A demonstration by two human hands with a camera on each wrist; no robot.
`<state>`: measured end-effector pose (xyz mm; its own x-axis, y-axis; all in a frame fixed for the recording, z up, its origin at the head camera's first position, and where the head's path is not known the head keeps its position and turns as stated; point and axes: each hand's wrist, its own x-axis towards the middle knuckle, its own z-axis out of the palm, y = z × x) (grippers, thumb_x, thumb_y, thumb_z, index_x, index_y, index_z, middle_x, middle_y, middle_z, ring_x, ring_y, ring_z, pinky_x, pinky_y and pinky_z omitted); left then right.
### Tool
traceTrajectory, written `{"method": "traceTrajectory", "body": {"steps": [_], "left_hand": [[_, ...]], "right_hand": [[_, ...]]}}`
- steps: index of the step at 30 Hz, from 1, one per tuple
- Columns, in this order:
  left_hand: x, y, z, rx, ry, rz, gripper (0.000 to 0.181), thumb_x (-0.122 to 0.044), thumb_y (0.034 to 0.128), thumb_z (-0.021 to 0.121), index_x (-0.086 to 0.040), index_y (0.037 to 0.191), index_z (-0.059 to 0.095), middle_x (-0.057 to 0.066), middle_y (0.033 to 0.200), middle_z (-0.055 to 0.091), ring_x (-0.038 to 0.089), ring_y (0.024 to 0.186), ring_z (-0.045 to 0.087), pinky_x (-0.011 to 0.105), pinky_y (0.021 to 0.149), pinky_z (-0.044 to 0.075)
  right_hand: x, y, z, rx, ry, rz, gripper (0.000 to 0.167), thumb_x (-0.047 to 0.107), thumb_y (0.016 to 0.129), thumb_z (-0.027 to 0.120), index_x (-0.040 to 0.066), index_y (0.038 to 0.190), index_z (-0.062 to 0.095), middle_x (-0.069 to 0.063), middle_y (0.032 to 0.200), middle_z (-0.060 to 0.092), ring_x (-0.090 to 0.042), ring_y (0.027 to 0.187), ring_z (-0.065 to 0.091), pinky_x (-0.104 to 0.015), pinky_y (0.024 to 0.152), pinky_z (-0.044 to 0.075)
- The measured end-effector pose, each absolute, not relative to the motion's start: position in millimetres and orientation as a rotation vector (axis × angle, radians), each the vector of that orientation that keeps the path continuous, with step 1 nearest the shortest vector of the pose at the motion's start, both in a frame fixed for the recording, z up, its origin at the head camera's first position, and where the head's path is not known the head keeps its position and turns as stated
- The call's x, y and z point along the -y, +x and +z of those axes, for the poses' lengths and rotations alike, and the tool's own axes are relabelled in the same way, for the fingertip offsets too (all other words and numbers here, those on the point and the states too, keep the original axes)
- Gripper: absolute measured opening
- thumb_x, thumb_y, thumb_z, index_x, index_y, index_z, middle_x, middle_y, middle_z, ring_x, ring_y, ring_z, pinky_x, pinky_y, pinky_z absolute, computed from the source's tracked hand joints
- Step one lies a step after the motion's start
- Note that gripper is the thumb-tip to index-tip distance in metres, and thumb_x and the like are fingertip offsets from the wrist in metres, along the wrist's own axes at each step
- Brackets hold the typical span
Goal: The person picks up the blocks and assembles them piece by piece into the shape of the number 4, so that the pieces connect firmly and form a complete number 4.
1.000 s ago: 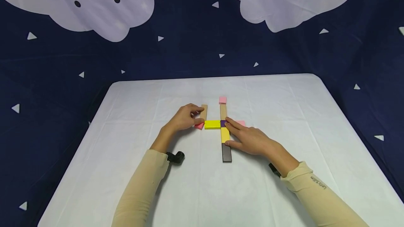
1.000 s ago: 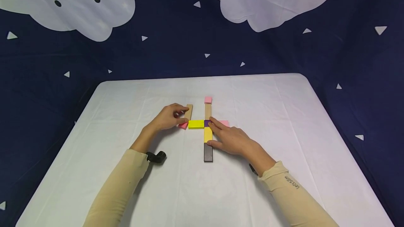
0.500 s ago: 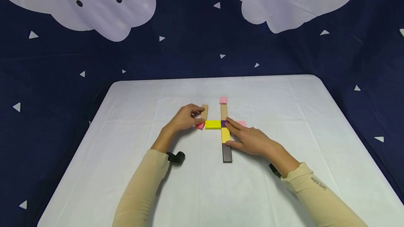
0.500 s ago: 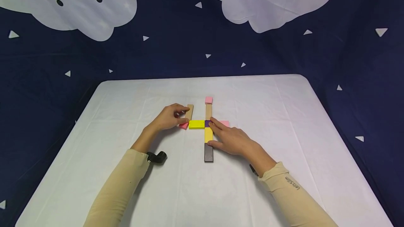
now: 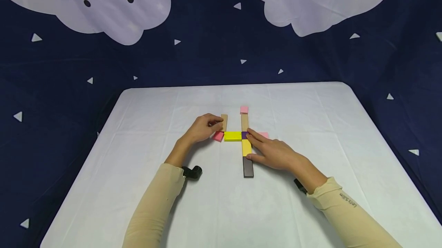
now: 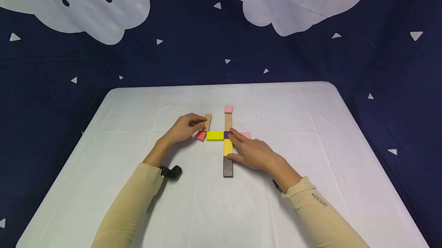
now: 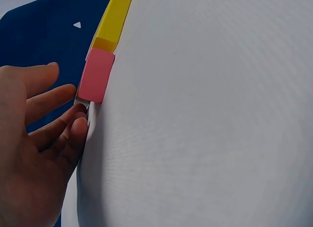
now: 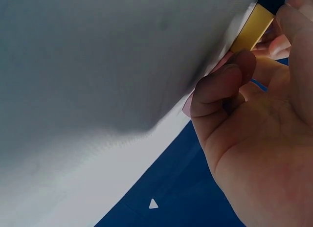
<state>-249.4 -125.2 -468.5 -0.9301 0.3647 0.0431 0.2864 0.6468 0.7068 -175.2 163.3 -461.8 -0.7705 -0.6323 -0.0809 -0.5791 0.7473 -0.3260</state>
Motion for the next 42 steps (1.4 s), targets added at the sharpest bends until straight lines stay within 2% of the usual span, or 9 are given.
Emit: {"method": "traceTrajectory", "body": {"steps": [8,22,30,42], "left_hand": [[123,-253,-468,-2.787,0.522,1.183,0.03,-0.029,0.0984,0.055,-0.01,0.117,0.069,0.005,0.115,0.064,0.018,0.097,0.057,0.035,0.087,0.046],[109,-260,-464,-2.896,0.493,1.055,0.032,-0.025,0.0908,0.067,-0.006,0.117,0.069,0.006,0.103,0.063,0.019,0.09,0.056,0.035,0.082,0.046],[109,-262,-465,-2.876,0.502,1.058,0.031,-0.022,0.0876,0.07,-0.008,0.116,0.07,0.006,0.106,0.064,0.018,0.091,0.057,0.034,0.082,0.047],[109,-261,-467,-2.861,0.471,1.07,0.032,-0.024,0.0888,0.069,-0.01,0.118,0.069,0.005,0.106,0.064,0.018,0.092,0.057,0.034,0.084,0.047]], "right_hand": [[-164,-175,-460,-2.757,-0.956,-0.425,0.076,0.059,0.092,0.051,0.015,0.151,0.032,0.002,0.159,0.015,-0.029,0.117,0.056,-0.054,0.087,0.047],[-162,-175,-459,-2.757,-0.97,-0.428,0.077,0.059,0.092,0.051,0.015,0.151,0.031,0.002,0.159,0.015,-0.029,0.113,0.058,-0.053,0.086,0.047],[-162,-176,-458,-2.753,-0.951,-0.41,0.077,0.059,0.092,0.051,0.016,0.152,0.03,0.002,0.16,0.014,-0.029,0.115,0.057,-0.053,0.085,0.048],[-162,-175,-460,-2.753,-0.941,-0.406,0.077,0.06,0.092,0.05,0.017,0.152,0.029,0.003,0.16,0.013,-0.029,0.114,0.057,-0.053,0.084,0.049]]}}
